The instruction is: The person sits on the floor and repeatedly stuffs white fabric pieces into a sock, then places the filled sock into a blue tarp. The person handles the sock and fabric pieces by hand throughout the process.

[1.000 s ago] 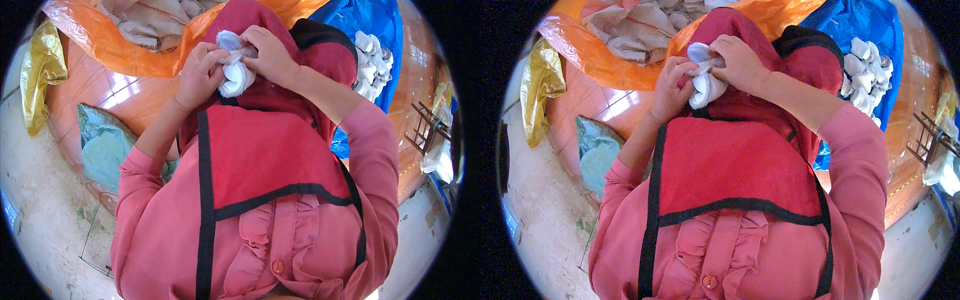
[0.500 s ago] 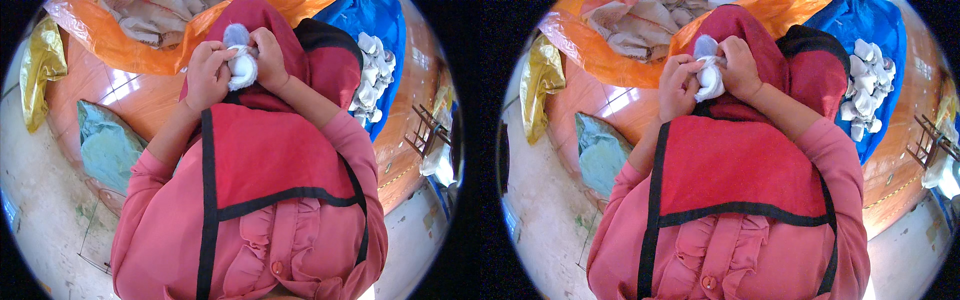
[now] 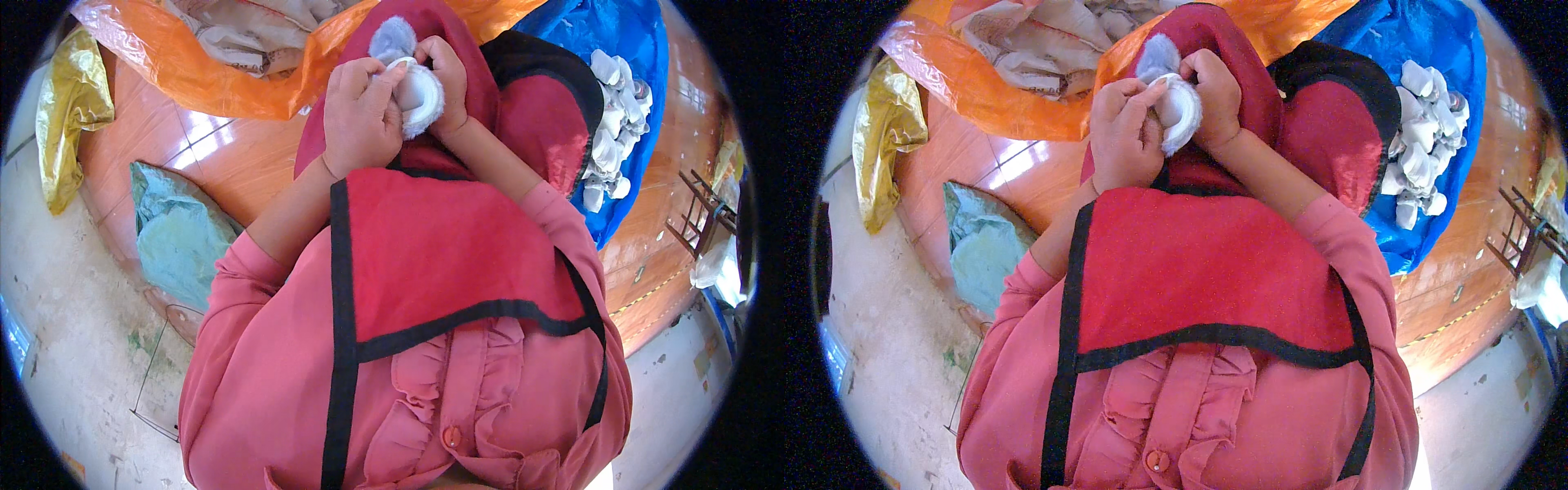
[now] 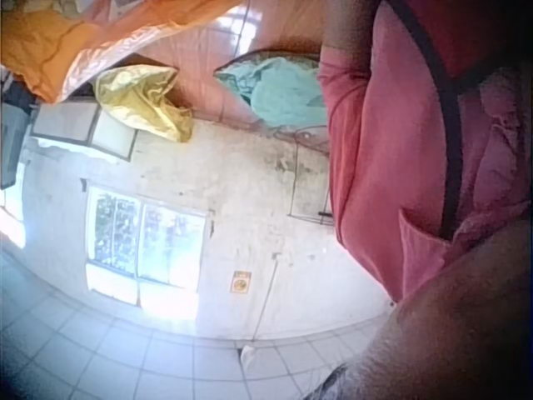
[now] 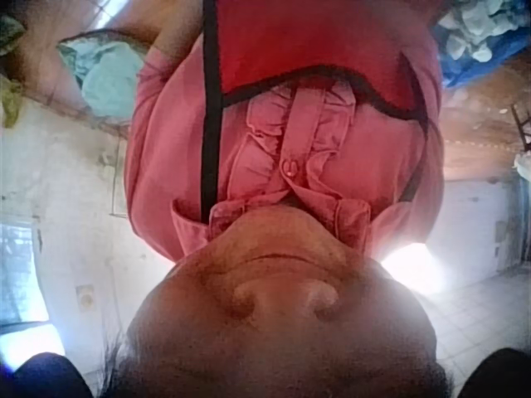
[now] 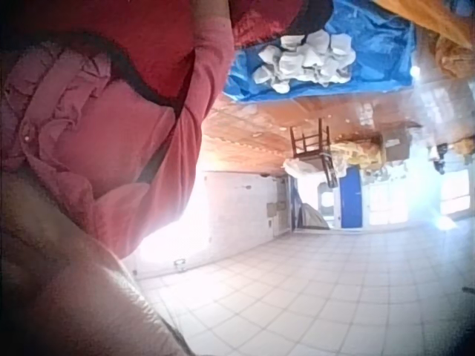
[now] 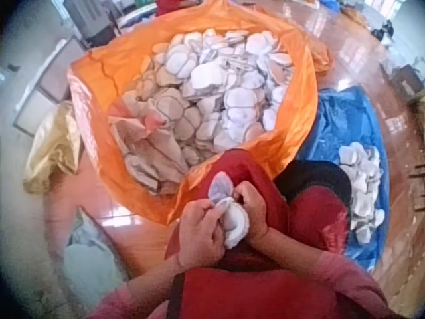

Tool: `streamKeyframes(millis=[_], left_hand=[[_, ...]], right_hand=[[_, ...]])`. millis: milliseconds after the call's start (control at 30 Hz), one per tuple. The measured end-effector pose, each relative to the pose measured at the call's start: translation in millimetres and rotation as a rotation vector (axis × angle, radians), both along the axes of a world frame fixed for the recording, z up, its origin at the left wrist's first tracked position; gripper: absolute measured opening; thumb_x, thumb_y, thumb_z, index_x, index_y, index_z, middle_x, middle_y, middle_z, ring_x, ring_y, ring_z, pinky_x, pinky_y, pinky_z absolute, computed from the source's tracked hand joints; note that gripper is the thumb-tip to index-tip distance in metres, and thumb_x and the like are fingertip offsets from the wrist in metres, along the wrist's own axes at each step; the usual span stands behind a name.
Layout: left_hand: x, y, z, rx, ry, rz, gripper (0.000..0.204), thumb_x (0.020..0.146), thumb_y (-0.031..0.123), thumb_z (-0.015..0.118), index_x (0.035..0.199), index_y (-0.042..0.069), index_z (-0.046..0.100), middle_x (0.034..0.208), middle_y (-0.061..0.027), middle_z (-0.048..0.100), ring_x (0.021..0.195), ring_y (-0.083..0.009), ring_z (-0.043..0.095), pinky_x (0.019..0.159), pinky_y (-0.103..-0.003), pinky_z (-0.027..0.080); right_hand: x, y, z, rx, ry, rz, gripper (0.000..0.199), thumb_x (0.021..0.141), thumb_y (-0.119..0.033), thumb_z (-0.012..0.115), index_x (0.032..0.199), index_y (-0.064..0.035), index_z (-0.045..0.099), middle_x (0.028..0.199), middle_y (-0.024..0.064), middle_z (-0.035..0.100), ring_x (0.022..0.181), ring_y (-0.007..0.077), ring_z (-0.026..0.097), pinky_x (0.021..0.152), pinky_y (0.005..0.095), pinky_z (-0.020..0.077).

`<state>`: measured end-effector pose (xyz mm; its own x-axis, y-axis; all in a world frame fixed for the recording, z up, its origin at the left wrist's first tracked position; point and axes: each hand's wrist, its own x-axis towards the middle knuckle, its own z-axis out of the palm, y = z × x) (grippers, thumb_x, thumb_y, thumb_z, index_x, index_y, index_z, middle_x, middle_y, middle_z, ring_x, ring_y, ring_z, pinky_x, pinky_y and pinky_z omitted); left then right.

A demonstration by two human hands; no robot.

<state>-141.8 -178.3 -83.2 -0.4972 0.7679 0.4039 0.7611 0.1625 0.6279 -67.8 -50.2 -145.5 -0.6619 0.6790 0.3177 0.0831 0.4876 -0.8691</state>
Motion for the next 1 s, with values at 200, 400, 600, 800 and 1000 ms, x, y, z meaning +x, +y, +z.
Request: streamKeyframes(millis=[200,400,600,800,1000], left_hand=[[5.1,2.8,0.1,0.01,0.063,0.005,0.038,0.072,0.001,0.061,0.109,0.009,0.066,0.103,-0.0128,0.058,0.096,-0.0334,0.056,0.083,-0.043,0.046],[4.1,5.2,-1.0,0.014,0.097,-0.045,0.038,0.072,0.007,0.064,0.11,0.008,0.065,0.106,-0.0145,0.058,0.1,-0.0349,0.055,0.09,-0.045,0.044],[12.6,13.6,19.6,-0.059,0.116,-0.072,0.044,0.073,0.022,0.072,0.114,0.007,0.063,0.113,-0.0175,0.056,0.104,-0.0377,0.054,0.092,-0.047,0.043],[3.2,11.3,14.8,-0.132,0.189,-0.193,0.052,0.067,0.017,0.071,0.117,0.01,0.062,0.122,-0.0183,0.052,0.112,-0.0405,0.05,0.098,-0.047,0.042],[-19.4,7.7,16.1,-0.068,0.276,-0.38,0.045,0.068,0.009,0.068,0.113,0.014,0.066,0.124,-0.012,0.056,0.11,-0.0331,0.054,0.095,-0.044,0.045]], right_hand=[[1.4,1.6,-8.2,-0.101,-0.004,-0.002,0.022,0.072,-0.012,0.072,0.079,-0.0071,0.052,0.073,0.009,0.055,0.066,0.0211,0.054,0.06,0.0313,0.0458],[-1.0,-1.5,-14.6,-0.262,0.118,0.017,0.022,0.073,-0.01,0.07,0.081,-0.008,0.05,0.072,0.0066,0.053,0.066,0.0172,0.05,0.06,0.0308,0.045],[-3.8,0.2,-37.2,-0.402,0.198,-0.021,0.019,0.078,-0.008,0.066,0.084,-0.0086,0.049,0.073,0.0039,0.052,0.067,0.0154,0.05,0.06,0.0303,0.0456],[6.8,9.1,-8.3,-0.245,0.058,-0.013,0.02,0.077,-0.008,0.067,0.085,-0.0068,0.048,0.076,0.0046,0.054,0.069,0.0157,0.052,0.062,0.0302,0.0467],[56.0,52.3,19.8,-0.506,-0.105,0.331,0.043,0.091,-0.009,0.061,0.131,-0.0057,0.048,0.121,0.0089,0.058,0.109,0.0179,0.057,0.095,0.031,0.0459]])
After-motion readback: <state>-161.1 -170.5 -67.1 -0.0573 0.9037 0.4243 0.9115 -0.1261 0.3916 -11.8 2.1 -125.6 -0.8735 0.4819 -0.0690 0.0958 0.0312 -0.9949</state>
